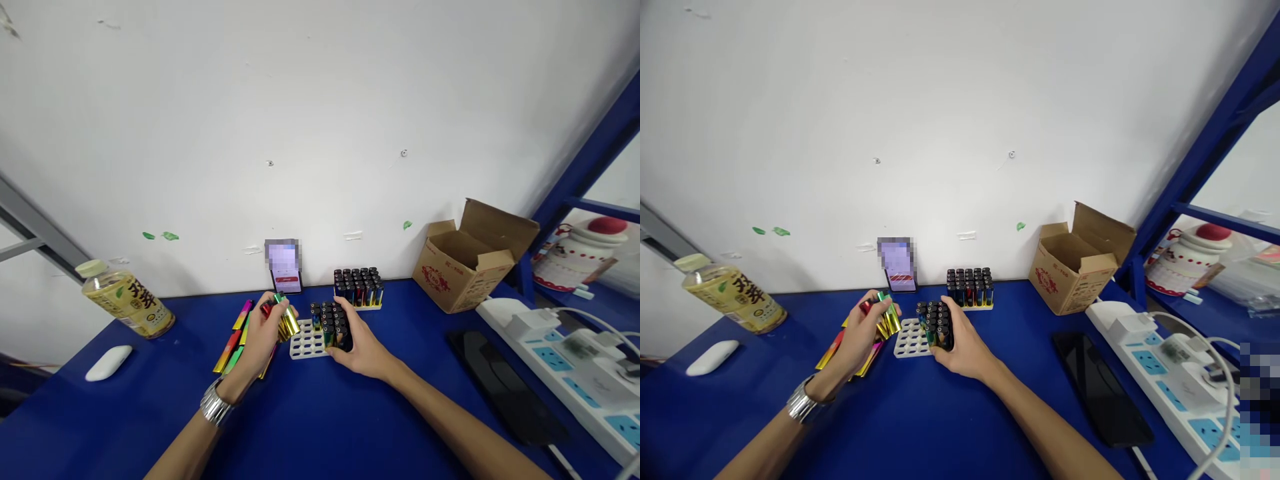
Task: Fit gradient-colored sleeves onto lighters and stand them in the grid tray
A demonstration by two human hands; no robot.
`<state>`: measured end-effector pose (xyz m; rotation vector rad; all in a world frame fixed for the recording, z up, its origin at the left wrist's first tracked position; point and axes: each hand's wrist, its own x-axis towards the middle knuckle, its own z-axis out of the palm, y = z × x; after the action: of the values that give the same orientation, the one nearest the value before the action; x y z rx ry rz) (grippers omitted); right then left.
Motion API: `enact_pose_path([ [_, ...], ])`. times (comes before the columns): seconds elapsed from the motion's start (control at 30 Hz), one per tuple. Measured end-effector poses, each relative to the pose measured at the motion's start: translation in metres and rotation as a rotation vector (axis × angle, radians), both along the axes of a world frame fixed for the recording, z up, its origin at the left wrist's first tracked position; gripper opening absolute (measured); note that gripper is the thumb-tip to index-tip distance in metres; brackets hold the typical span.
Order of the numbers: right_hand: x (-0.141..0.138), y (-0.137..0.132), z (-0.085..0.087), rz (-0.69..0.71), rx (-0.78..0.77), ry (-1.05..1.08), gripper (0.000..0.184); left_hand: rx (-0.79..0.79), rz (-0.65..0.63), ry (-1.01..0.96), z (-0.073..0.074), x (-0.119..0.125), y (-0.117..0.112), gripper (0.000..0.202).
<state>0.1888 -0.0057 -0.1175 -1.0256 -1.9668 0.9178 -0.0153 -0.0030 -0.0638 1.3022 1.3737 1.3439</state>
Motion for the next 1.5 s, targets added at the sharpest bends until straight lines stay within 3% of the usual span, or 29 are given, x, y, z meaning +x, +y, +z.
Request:
enact_pose_path([
  [0.1,0.000,0.000,0.001,0.000,-0.001,-0.007,0.087,0.043,-0.062,0.248,-0.005,-0.001,0.005,0.019],
  [0.17,-0.001,0.000,0.001,-0.002,-0.007,-0.009,0.088,0.036,-0.166,0.405,-0.008,0.000,0.010,0.034],
  [0.23,-0.001,0.000,0.001,-0.010,-0.012,-0.002,0.088,0.039,-0.303,0.472,-0.011,0.003,0.015,0.040],
  [0.3,0.000,0.002,0.002,-0.022,-0.023,0.011,0.086,0.066,-0.416,0.488,-0.012,0.007,0.018,0.032],
  [0.37,0.003,0.004,0.004,-0.017,-0.036,0.023,0.084,0.094,-0.462,0.470,-0.012,0.011,0.019,0.029],
  [0.43,0.010,0.005,0.009,0.011,-0.044,0.023,0.081,0.103,-0.420,0.428,-0.010,0.011,0.018,0.031],
  [0.57,0.031,0.006,0.022,0.032,-0.063,-0.071,0.075,-0.016,-0.183,0.371,0.001,-0.003,0.016,0.032],
  [0.73,0.053,0.006,0.035,0.040,-0.125,-0.202,0.074,-0.493,-0.228,0.627,0.012,-0.020,0.025,0.033],
  [0.8,0.055,0.006,0.038,0.045,-0.129,-0.231,0.074,-0.558,-0.241,0.718,0.011,-0.019,0.030,0.038],
  [1.07,0.055,0.004,0.042,0.052,-0.143,-0.278,0.079,-0.434,-0.269,0.953,0.003,-0.011,0.037,0.043],
  [1.5,0.057,0.003,0.030,0.049,-0.098,-0.180,0.083,-0.246,-0.263,1.177,0.001,-0.018,0.030,0.022],
])
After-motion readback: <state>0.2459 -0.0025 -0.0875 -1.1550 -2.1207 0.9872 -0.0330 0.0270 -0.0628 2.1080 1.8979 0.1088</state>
